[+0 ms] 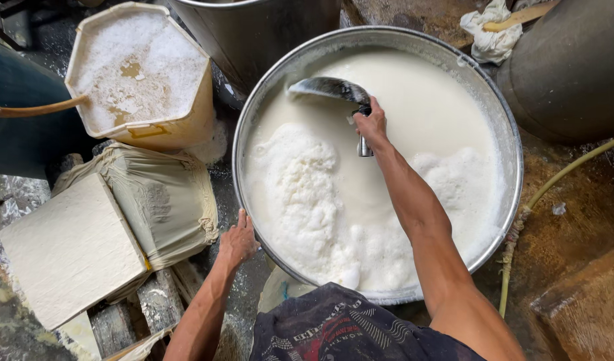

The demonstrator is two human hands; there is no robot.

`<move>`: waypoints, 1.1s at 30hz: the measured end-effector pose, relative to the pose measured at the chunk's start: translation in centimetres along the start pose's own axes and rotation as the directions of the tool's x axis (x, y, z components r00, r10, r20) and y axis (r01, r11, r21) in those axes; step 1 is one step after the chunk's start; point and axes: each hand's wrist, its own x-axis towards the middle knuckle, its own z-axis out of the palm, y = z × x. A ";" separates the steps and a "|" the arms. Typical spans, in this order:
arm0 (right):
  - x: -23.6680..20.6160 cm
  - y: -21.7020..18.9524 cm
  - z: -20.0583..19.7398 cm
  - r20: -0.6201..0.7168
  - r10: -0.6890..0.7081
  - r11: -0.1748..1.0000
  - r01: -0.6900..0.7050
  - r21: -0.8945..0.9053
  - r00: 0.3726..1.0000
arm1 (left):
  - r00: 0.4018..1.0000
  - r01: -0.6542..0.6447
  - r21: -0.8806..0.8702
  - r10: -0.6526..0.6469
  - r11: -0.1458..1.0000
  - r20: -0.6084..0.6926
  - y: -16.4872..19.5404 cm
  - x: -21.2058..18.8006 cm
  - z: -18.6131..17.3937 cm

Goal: The person repeatedly scoops white foam from a large metal basin into a blue barrel using a metal scoop. The person holds the basin with the left hand while scooping with the right hand, then pours the foam into the barrel.

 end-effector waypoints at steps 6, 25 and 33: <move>-1.2 5.9 -3.8 0.112 -0.244 0.836 0.267 -0.480 0.963 | 0.997 -0.019 0.011 0.020 1.000 -0.077 0.4 0.0 0.5; -17.4 13.1 -18.3 -0.314 -0.198 0.836 -0.007 -0.548 0.928 | 0.980 -0.175 0.174 0.189 0.969 -0.065 -0.9 -1.4 -0.1; -24.8 14.7 -15.4 -0.534 -0.330 0.871 0.034 -0.489 0.778 | 0.947 -0.289 0.202 0.311 0.936 -0.086 -3.1 -0.1 0.9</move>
